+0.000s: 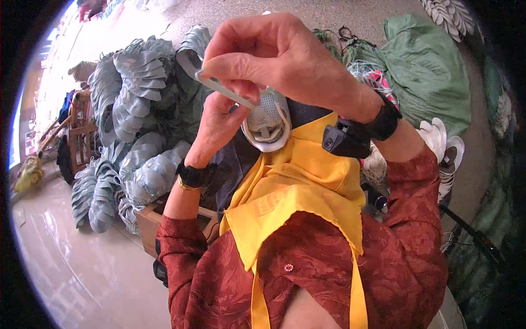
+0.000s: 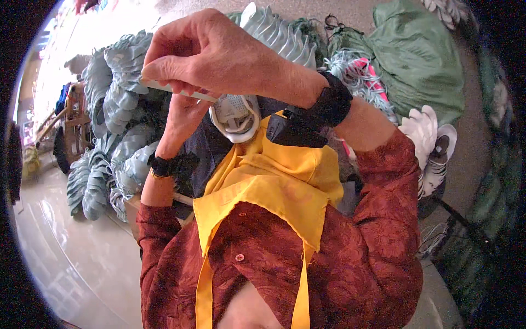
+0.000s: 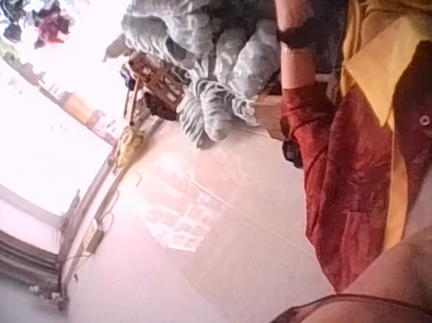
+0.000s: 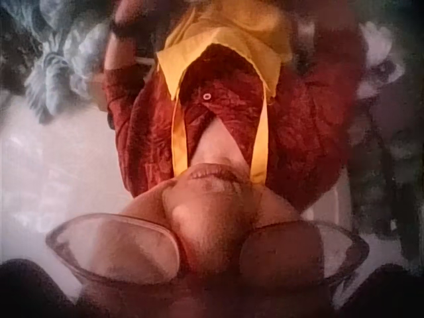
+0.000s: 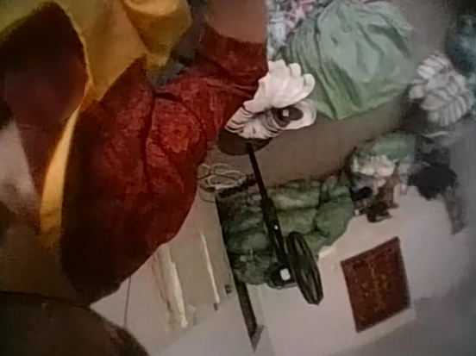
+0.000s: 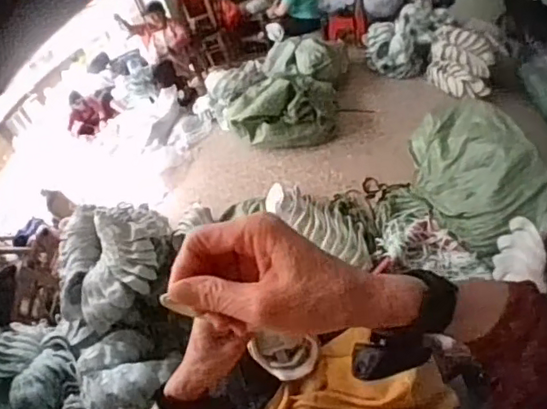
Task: The person sits on the floor and threads white shoelaces through the eyelets of a light-colored sneaker. They pull the laces tight and tie a knot to secure them. The person then picks up another shoe and repeats the lacing process.
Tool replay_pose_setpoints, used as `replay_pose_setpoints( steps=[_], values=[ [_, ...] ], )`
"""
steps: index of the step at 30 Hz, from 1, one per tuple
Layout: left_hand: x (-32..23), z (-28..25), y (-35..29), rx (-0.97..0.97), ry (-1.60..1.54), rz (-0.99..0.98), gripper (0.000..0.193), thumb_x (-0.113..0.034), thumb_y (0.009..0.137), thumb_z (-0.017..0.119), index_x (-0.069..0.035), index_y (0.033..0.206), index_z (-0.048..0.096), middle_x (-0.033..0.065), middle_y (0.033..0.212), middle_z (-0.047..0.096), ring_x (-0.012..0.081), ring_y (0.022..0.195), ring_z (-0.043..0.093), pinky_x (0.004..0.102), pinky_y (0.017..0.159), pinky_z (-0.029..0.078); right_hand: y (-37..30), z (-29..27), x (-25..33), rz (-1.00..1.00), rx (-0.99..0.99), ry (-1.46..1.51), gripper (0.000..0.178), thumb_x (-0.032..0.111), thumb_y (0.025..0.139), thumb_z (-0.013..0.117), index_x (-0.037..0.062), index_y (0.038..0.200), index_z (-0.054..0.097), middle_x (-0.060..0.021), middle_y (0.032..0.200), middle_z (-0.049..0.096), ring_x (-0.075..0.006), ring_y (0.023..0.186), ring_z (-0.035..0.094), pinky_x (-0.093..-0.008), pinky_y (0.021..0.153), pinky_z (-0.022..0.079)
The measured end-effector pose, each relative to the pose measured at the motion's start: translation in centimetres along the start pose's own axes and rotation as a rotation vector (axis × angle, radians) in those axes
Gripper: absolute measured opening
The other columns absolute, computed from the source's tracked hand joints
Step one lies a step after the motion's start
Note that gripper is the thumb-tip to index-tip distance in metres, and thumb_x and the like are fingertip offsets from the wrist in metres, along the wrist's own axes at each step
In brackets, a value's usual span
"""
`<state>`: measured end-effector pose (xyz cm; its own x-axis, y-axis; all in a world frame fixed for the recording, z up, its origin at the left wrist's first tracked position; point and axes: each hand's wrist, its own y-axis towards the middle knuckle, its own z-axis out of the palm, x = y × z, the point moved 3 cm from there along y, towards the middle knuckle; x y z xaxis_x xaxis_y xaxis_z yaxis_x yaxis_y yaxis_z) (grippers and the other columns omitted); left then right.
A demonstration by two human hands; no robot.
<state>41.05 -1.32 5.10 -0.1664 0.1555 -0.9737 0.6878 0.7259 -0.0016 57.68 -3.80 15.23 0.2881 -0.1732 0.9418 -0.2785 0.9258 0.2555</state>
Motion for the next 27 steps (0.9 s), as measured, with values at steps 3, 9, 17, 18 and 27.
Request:
replay_pose_setpoints(
  steps=[3, 9, 17, 18, 27],
  values=[
    [0.3, -0.1, 0.2, 0.001, 0.104, 0.019, 0.010, 0.000, 0.092, 0.063, -0.003, 0.101, 0.064, 0.0019, 0.101, 0.066, 0.0123, 0.096, 0.061, 0.0308, 0.088, 0.051, -0.1, -0.3, -0.3, 0.001, 0.003, 0.029, 0.010, 0.012, 0.098, 0.066, 0.0012, 0.098, 0.067, 0.0007, 0.074, 0.061, -0.0048, 0.062, 0.054, -0.0212, 0.056, 0.045],
    [-0.2, 0.7, 0.2, 0.016, -0.003, -0.016, 0.010, -0.001, 0.093, 0.064, -0.003, 0.103, 0.064, 0.0014, 0.099, 0.067, 0.0121, 0.099, 0.063, 0.0306, 0.089, 0.052, -0.6, -1.0, -0.6, 0.032, -0.020, 0.048, 0.011, 0.012, 0.099, 0.066, 0.0013, 0.097, 0.067, 0.0005, 0.073, 0.060, -0.0048, 0.061, 0.054, -0.0217, 0.055, 0.045],
    [0.4, 0.7, -0.1, 0.015, -0.120, -0.010, 0.014, -0.003, 0.098, 0.062, -0.002, 0.112, 0.062, 0.0023, 0.105, 0.068, 0.0101, 0.102, 0.063, 0.0289, 0.091, 0.051, -1.1, -1.7, -0.7, 0.006, -0.023, 0.076, 0.013, 0.014, 0.100, 0.065, 0.0016, 0.097, 0.066, 0.0004, 0.073, 0.060, -0.0053, 0.062, 0.054, -0.0219, 0.058, 0.046],
    [0.4, 0.6, -0.1, 0.000, -0.130, -0.028, 0.013, -0.003, 0.098, 0.061, -0.001, 0.112, 0.061, 0.0028, 0.105, 0.068, 0.0099, 0.101, 0.062, 0.0286, 0.091, 0.051, -1.2, -1.9, -0.5, 0.007, -0.040, 0.033, 0.013, 0.014, 0.100, 0.065, 0.0017, 0.097, 0.066, 0.0006, 0.073, 0.060, -0.0052, 0.063, 0.055, -0.0216, 0.059, 0.046],
    [0.3, -0.1, -0.6, -0.111, -0.229, -0.054, 0.020, -0.018, 0.107, 0.053, -0.002, 0.097, 0.059, 0.0051, 0.098, 0.071, 0.0086, 0.090, 0.061, 0.0241, 0.077, 0.047, -5.2, -5.4, 0.4, 0.108, -0.196, 0.104, 0.022, 0.025, 0.107, 0.049, 0.0060, 0.104, 0.059, -0.0091, 0.096, 0.069, -0.0077, 0.065, 0.056, -0.0207, 0.060, 0.047]
  ],
)
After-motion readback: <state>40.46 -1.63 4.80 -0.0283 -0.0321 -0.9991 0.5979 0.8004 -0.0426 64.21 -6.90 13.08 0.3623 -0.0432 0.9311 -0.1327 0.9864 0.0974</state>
